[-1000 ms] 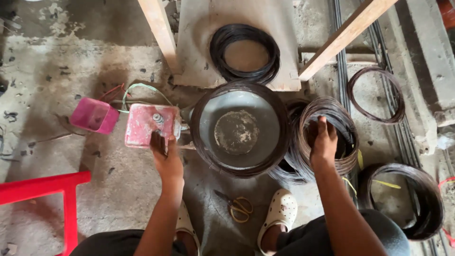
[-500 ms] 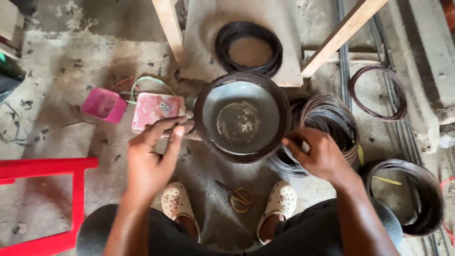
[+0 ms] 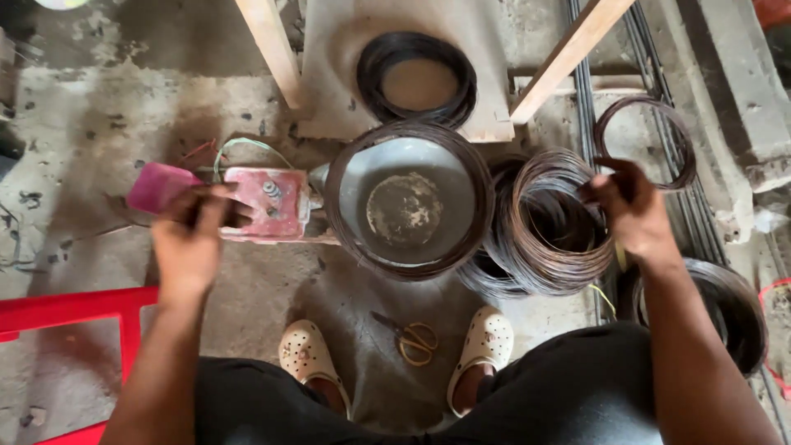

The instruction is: The person sits on the floor and handles several coils of dark wire. They pick up a coil, untangle it, and straighten the wire by hand, then place it back down among other coils.

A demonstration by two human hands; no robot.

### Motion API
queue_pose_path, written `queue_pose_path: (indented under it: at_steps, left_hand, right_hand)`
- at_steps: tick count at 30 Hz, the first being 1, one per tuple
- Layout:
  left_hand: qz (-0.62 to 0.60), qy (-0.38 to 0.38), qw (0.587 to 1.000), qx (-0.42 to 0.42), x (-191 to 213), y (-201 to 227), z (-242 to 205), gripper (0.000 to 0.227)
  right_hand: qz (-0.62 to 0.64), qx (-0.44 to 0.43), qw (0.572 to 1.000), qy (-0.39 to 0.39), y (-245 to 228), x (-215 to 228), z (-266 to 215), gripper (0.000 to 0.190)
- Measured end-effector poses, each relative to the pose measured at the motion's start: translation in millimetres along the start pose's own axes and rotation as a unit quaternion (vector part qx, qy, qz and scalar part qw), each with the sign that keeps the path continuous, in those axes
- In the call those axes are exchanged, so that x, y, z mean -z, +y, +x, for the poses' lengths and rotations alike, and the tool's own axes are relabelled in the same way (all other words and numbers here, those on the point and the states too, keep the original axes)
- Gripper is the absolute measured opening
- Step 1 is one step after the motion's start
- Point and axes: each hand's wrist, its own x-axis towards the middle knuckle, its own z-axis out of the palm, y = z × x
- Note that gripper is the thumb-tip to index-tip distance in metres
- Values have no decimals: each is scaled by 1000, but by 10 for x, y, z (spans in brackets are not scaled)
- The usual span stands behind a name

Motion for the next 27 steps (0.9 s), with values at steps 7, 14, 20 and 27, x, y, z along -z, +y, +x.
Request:
queue_pose_path:
  at_steps: [7,14,20,27]
  left_hand:
    - [-45,38,998,30,-54,-58,36,23]
    - [-35,0,998,59,-188,-67,50,21]
    - [-5,-20,998,61,-392,-273,64,20]
    - [191,-211,958,42,-932,-448,82,33]
  right_hand:
    - [45,23,997,52,134,-43,109,49]
    - [-57,0,998,-11,3,-160,149,29]
    - [-80,-10,997,-6,-72,-383,99,24]
    - [-151,-15,987,-51,367,-871,398,39]
